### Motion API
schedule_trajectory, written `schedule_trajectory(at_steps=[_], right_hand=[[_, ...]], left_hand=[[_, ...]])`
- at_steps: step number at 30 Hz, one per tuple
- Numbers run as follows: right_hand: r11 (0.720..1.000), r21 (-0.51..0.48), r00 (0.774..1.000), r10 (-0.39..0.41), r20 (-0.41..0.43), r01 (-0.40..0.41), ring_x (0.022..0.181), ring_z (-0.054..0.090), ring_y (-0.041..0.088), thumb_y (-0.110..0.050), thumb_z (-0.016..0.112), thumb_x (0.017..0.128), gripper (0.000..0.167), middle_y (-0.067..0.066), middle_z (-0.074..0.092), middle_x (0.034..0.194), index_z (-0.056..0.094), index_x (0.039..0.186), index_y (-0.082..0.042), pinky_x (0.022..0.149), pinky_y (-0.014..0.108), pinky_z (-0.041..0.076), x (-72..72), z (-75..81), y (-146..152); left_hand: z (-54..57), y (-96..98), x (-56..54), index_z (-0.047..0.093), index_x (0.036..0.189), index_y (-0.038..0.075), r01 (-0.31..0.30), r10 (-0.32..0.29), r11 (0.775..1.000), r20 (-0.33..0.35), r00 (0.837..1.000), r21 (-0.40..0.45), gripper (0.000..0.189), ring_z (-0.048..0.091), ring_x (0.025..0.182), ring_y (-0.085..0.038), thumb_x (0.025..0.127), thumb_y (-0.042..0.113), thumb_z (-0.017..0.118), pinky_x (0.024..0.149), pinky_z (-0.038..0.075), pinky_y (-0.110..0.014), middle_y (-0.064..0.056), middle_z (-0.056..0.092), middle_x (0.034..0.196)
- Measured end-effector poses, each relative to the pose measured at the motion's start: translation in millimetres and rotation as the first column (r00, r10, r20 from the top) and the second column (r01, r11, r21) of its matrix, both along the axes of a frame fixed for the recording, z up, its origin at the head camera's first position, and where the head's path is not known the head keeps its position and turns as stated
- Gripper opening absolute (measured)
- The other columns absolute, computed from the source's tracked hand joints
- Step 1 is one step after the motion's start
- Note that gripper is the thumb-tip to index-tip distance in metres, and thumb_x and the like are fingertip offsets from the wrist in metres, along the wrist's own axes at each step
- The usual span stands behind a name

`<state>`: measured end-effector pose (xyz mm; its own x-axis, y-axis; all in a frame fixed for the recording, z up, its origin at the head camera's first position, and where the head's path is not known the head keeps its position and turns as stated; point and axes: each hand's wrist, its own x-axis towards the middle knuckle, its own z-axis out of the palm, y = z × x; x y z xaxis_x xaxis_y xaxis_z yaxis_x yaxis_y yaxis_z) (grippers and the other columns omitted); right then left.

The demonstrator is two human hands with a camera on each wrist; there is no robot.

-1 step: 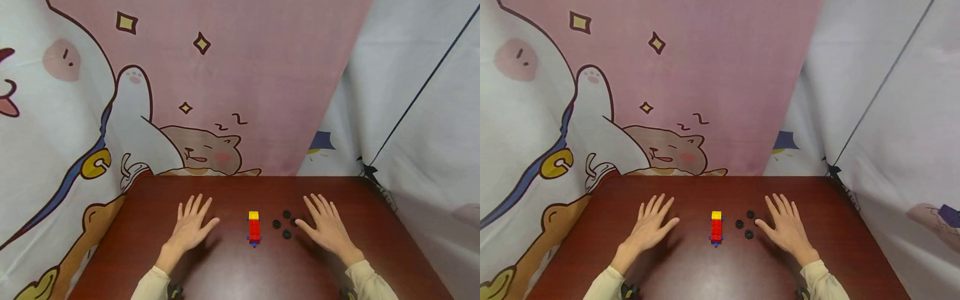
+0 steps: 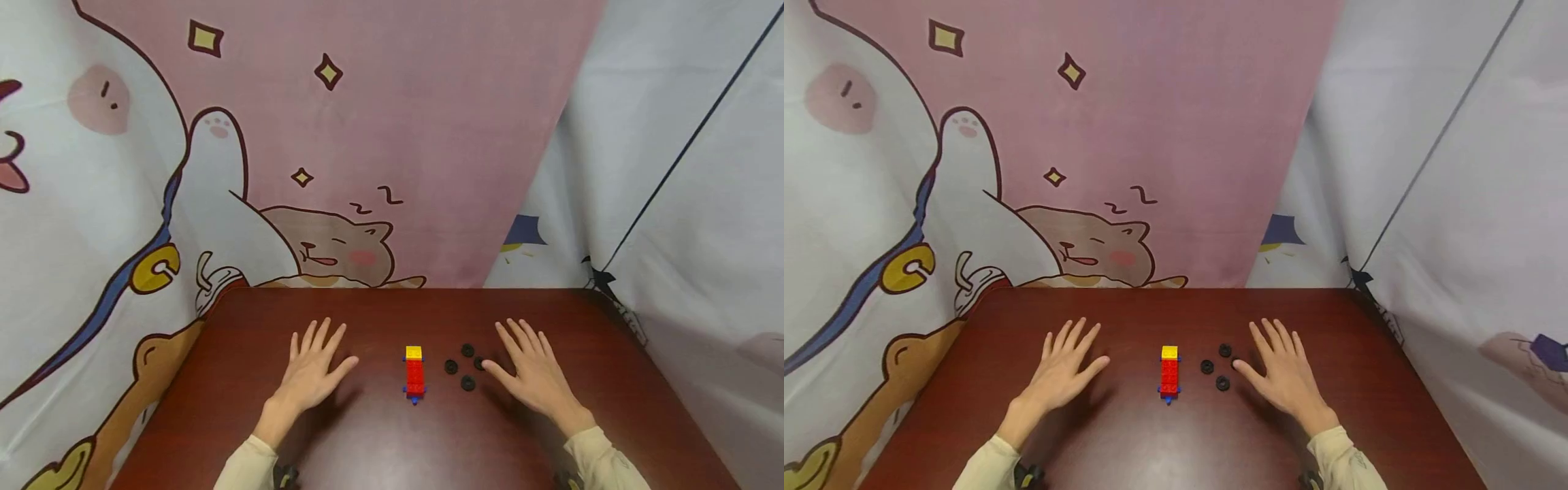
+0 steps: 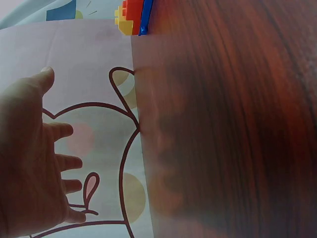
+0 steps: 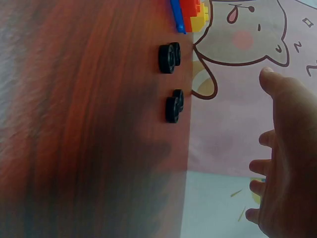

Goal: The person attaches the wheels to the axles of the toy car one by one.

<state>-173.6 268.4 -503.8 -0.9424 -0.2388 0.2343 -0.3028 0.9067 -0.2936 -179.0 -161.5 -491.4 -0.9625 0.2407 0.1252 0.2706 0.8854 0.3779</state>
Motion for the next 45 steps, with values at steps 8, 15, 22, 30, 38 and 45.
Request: schedule_trajectory(at_steps=[8,15,22,30,38,45], right_hand=[[1.0,-0.018,1.0,-0.012,-0.019,0.011,0.149,0.019,0.041,-0.059,0.059,0.093,0.083,0.02,0.031,0.159,0.03,0.157,-0.013,0.123,0.059,0.006,4.1,-0.3,7],[0.999,-0.037,1.0,-0.004,-0.025,0.003,0.15,0.019,0.041,-0.058,0.058,0.094,0.084,0.019,0.03,0.159,0.027,0.158,-0.014,0.123,0.058,0.005,4.8,-1.9,7],[0.998,-0.059,1.0,-0.011,0.021,0.012,0.151,0.018,0.039,-0.059,0.058,0.094,0.088,0.019,0.028,0.161,0.021,0.159,-0.012,0.123,0.058,0.006,8.1,-3.2,7],[0.996,-0.089,0.999,-0.018,0.029,0.021,0.148,0.023,0.042,-0.059,0.062,0.091,0.09,0.02,0.03,0.16,0.027,0.157,-0.008,0.119,0.064,0.014,11.9,-4.7,5],[0.991,-0.124,0.998,-0.034,0.051,0.04,0.146,0.027,0.043,-0.059,0.064,0.089,0.089,0.022,0.036,0.156,0.034,0.153,-0.004,0.114,0.066,0.023,20.5,-13.8,4],[0.989,-0.133,0.997,-0.049,0.053,0.056,0.145,0.03,0.044,-0.057,0.066,0.089,0.089,0.022,0.038,0.155,0.034,0.152,-0.003,0.113,0.065,0.026,26.7,-22.5,4]], left_hand=[[-0.1,4.2,3.6,0.03,0.157,0.024,0.017,-0.017,1.0,-0.007,1.0,0.022,0.076,0.01,0.154,-0.037,0.096,0.065,0.047,0.119,0.002,-0.068,-0.013,0.021,0.165],[0.9,4.8,6.2,0.029,0.158,0.025,0.018,-0.018,0.999,-0.013,1.0,0.026,0.075,0.012,0.154,-0.037,0.096,0.065,0.046,0.12,0.005,-0.068,-0.013,0.023,0.165],[-1.7,8.6,8.6,0.029,0.158,0.025,0.033,-0.033,0.999,0.012,0.999,0.043,0.076,0.012,0.154,-0.036,0.096,0.066,0.046,0.12,0.007,-0.067,-0.013,0.023,0.165],[-5.3,11.0,11.3,0.031,0.157,0.025,0.042,-0.042,0.997,-0.004,0.999,0.066,0.076,0.017,0.153,-0.036,0.095,0.065,0.048,0.121,0.009,-0.065,-0.014,0.027,0.163],[-7.2,10.8,14.4,0.033,0.156,0.022,0.059,-0.06,0.994,0.0,0.998,0.09,0.077,0.021,0.152,-0.038,0.095,0.064,0.051,0.123,0.013,-0.061,-0.015,0.027,0.163],[-9.0,11.1,19.4,0.033,0.156,0.022,0.05,-0.056,0.991,0.044,0.997,0.127,0.079,0.022,0.151,-0.039,0.094,0.067,0.05,0.124,0.016,-0.057,-0.015,0.027,0.163]])
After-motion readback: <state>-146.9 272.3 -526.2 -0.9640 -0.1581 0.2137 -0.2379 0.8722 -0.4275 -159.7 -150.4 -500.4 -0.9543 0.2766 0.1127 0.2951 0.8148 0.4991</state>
